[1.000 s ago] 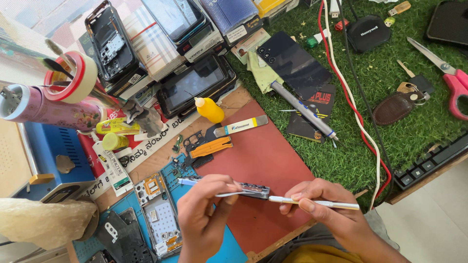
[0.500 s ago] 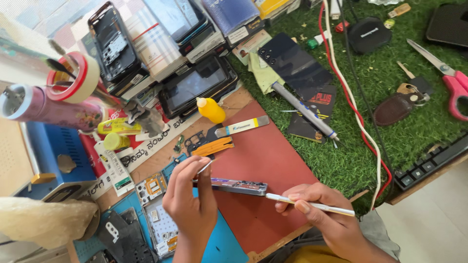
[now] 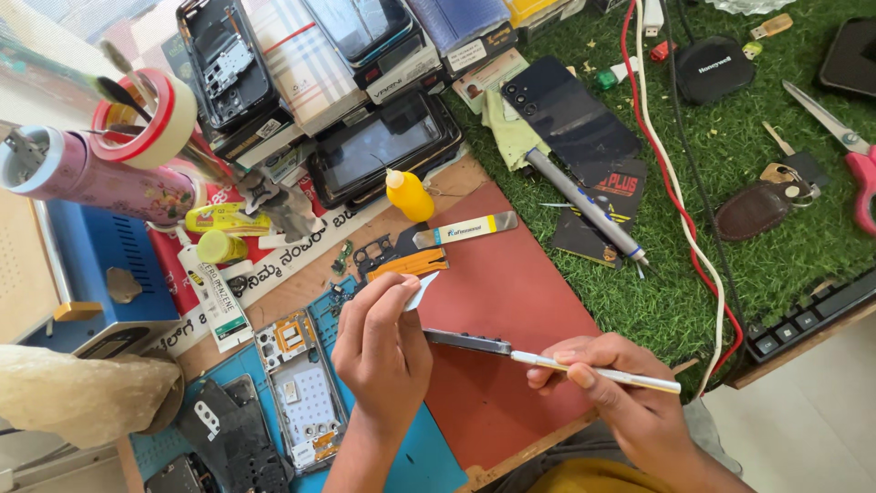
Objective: The person works on a disassembled smartphone at a cluttered repair bench. They apply liquid from a yellow squeeze bottle onto the phone frame, wipe the frame with a small sponge and paper, and use a metal pry tool to work along the frame edges, handling the phone and its separated back cover.
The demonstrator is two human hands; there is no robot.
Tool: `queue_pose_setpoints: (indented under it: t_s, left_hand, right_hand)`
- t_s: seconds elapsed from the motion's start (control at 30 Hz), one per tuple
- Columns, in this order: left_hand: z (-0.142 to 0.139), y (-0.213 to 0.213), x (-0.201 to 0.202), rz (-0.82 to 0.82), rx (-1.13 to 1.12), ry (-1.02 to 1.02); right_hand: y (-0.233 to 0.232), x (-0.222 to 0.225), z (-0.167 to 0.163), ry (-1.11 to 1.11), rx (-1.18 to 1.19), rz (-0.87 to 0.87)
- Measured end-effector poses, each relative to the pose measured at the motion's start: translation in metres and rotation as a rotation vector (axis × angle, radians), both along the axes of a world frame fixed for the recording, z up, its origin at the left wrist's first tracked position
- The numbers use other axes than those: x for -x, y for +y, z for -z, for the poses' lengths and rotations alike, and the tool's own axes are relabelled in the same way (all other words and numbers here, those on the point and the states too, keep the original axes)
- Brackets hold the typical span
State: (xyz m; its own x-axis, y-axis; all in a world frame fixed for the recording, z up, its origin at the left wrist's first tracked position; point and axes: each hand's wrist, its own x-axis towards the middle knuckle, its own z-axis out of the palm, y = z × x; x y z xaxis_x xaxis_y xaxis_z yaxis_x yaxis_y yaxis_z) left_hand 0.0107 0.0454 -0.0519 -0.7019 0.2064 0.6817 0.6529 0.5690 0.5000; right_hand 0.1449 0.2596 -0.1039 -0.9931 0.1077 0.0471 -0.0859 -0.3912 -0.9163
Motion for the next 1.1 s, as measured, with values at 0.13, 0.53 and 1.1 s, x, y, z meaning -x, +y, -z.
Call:
queue_pose_setpoints:
  t_s: [0.13, 0.53, 1.1]
  left_hand:
    - [0.002, -0.002, 0.001, 0.003, 0.001, 0.033]
    - [0.001, -0.007, -0.002, 0.020, -0.036, 0.058]
    - [0.001, -0.012, 0.000, 0.039, -0.029, 0.069]
  right_hand:
    - [0.002, -0.001, -0.013, -0.172, 0.052, 0.006]
    - [-0.028, 0.002, -0.060, -0.074, -0.546, 0.147]
    - [-0.044, -0.003, -0.070, 0.114, -0.820, 0.292]
